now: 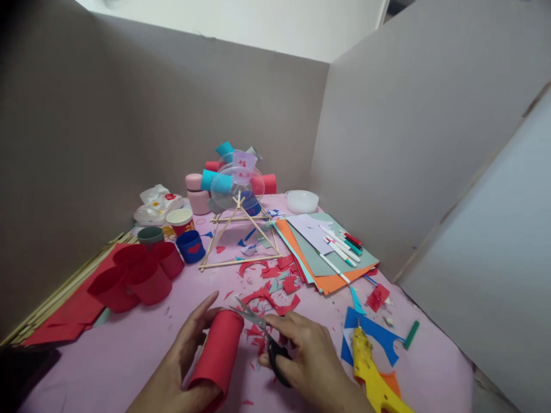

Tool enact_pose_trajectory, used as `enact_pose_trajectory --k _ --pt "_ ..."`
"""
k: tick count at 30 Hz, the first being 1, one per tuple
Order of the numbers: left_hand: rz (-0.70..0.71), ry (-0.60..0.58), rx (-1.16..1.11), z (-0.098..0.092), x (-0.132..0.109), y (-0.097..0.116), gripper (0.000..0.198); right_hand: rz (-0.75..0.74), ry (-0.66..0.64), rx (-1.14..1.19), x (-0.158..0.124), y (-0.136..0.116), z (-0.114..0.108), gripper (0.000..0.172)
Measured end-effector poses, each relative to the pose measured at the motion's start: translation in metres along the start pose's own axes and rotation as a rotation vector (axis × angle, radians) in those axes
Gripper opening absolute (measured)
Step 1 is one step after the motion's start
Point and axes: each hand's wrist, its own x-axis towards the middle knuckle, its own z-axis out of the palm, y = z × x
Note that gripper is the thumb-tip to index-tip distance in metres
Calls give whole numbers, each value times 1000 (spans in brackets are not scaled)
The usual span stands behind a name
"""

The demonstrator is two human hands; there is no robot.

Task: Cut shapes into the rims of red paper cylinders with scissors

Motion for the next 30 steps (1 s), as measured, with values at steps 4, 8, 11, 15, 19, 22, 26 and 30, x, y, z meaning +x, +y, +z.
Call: enact_pose_trajectory --k 4,8,11,15,19,22,26,30 --pt "7 -3 36 -1 -2 0 87 -11 -34 -76 -1 -2 0 41" --pt "29 1 3 -2 -2 -3 84 -46 -30 -147 -2 0 1 38" --pt "28 -9 -20 -2 -3 -4 83 -83 -4 -197 -4 3 1 37" --pt "8 -7 -44 -2 -4 -6 85 -114 -10 -243 -6 6 -1 36" --pt "22 1 -30 -4 -3 -10 85 -138 -24 -256 -6 7 0 36" --pt "23 3 -33 -6 -3 -13 87 -145 -25 -260 -7 7 0 37" --pt "60 12 -4 -8 -2 -16 82 -148 -38 -298 -8 7 -1 33" --pt "18 -51 25 -12 0 -16 86 -160 -36 -307 -9 8 -2 31"
